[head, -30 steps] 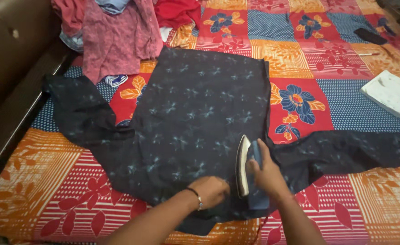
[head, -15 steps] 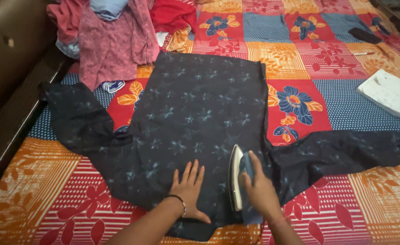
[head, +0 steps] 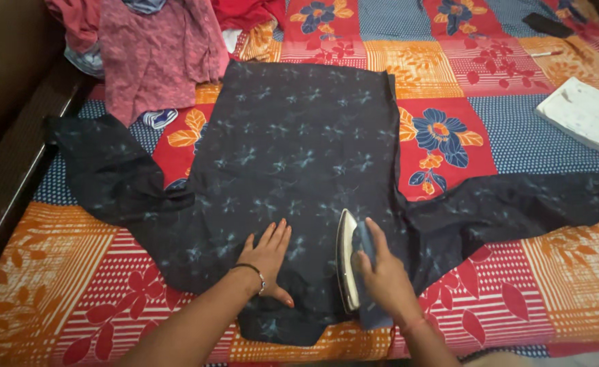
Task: The person irons a dark patterned shirt laid out on a bed. They smooth the sleeves and body, then flip the shirt to iron the other side, using a handheld iron throughout.
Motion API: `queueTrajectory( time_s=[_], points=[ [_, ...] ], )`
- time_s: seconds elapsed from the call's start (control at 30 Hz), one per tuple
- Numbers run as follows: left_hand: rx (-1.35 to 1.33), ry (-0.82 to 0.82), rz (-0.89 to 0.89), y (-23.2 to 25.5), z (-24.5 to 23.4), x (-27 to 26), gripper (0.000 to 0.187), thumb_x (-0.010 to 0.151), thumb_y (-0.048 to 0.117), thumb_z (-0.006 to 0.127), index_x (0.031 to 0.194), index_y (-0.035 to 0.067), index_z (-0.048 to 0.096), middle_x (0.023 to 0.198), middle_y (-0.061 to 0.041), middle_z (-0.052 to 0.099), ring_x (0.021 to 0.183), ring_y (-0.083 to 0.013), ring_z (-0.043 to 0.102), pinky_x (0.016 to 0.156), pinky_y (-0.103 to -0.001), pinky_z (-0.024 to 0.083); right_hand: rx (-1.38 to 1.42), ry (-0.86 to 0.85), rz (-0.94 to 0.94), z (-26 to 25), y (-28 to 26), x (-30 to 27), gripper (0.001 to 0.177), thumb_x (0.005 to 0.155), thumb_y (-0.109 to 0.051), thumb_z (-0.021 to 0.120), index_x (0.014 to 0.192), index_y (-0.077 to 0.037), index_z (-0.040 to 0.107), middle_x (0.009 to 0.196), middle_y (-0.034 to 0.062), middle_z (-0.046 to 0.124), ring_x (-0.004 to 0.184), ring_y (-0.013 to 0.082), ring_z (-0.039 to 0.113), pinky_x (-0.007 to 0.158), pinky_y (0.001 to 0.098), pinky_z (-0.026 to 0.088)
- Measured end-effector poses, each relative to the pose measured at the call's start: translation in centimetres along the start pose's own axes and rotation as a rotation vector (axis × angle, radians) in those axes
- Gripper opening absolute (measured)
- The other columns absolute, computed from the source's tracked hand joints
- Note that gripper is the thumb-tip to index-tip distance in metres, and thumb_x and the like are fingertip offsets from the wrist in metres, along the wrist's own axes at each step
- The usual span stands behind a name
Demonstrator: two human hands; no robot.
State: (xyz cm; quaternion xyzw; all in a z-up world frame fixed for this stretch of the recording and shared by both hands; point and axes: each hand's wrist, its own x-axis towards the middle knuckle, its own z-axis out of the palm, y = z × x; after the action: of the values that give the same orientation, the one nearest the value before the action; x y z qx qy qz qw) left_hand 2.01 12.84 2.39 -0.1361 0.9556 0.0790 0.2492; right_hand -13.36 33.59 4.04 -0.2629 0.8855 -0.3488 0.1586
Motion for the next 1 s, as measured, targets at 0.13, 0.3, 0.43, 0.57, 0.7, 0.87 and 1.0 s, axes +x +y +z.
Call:
queueTrajectory(
  time_s=[0.13,0.3,0.43,0.57,0.7,0.87,1.0],
  points=[
    [0.029,-0.043,-0.003,-0.1,-0.5,0.5,0.165,0.050,0.072,0.092,0.162,0.006,-0.009,0.172,-0.014,-0.013,0.159,-0.0329,-0.004,0.123,-0.060,0.018,0.031,0.074,-0.062,0.6,0.8,-0.7,0.068,0.093,-0.024,0.060,0.154,-0.031,0.032,0.105,0.0298,0.071,0.103,0.0495,0.068,0.085,0.0520,0.054],
    [-0.003,-0.132,-0.062,-1.7,-1.6,0.4,0.163,0.049,0.066,0.096,0.164,0.031,-0.014,0.172,-0.012,-0.019,0.159,-0.0350,-0.006,0.124,-0.061,0.018,0.008,0.036,0.069,0.4,0.0,-0.7,0.070,0.093,-0.026,0.059,0.156,-0.035,0.029,0.103,0.0295,0.072,0.101,0.0489,0.069,0.086,0.0516,0.054],
    [0.010,-0.113,-0.054,-1.8,-1.3,0.2,0.163,0.049,0.064,0.097,0.163,0.033,-0.015,0.172,-0.012,-0.018,0.159,-0.0364,-0.005,0.123,-0.062,0.020,0.008,-0.008,0.079,0.4,-0.2,-0.7,0.070,0.092,-0.028,0.059,0.155,-0.037,0.030,0.098,0.0273,0.073,0.098,0.0468,0.071,0.084,0.0511,0.054],
    [0.008,-0.097,-0.064,-1.6,-1.1,0.4,0.163,0.049,0.062,0.099,0.164,0.032,-0.013,0.172,-0.013,-0.018,0.159,-0.0384,-0.004,0.122,-0.063,0.021,-0.007,0.035,0.063,0.4,-0.4,-0.4,0.070,0.094,-0.027,0.058,0.156,-0.035,0.029,0.094,0.0289,0.072,0.096,0.0486,0.070,0.084,0.0524,0.053],
    [-0.003,-0.079,-0.069,-1.8,-0.6,0.4,0.165,0.046,0.061,0.099,0.164,0.032,-0.012,0.172,-0.013,-0.016,0.159,-0.0375,-0.002,0.122,-0.063,0.022,-0.040,0.035,0.106,1.1,-0.6,-0.6,0.071,0.093,-0.029,0.058,0.157,-0.037,0.028,0.097,0.0287,0.073,0.097,0.0491,0.069,0.083,0.0535,0.053],
    [0.004,-0.093,-0.085,-1.7,-0.4,1.3,0.173,0.042,0.063,0.100,0.163,0.017,-0.015,0.173,-0.011,-0.015,0.159,-0.0364,-0.002,0.122,-0.063,0.021,-0.008,-0.003,0.051,0.7,-0.8,0.3,0.069,0.092,-0.028,0.058,0.155,-0.037,0.030,0.100,0.0294,0.072,0.100,0.0495,0.068,0.082,0.0532,0.053],
    [0.016,-0.088,-0.090,-1.7,-0.1,1.5,0.175,0.040,0.064,0.099,0.163,0.014,-0.014,0.173,-0.011,-0.015,0.159,-0.0368,-0.002,0.121,-0.063,0.022,-0.026,0.033,0.080,0.7,-0.7,0.4,0.068,0.094,-0.029,0.059,0.155,-0.037,0.029,0.102,0.0306,0.072,0.100,0.0499,0.069,0.086,0.0535,0.053]
  ],
)
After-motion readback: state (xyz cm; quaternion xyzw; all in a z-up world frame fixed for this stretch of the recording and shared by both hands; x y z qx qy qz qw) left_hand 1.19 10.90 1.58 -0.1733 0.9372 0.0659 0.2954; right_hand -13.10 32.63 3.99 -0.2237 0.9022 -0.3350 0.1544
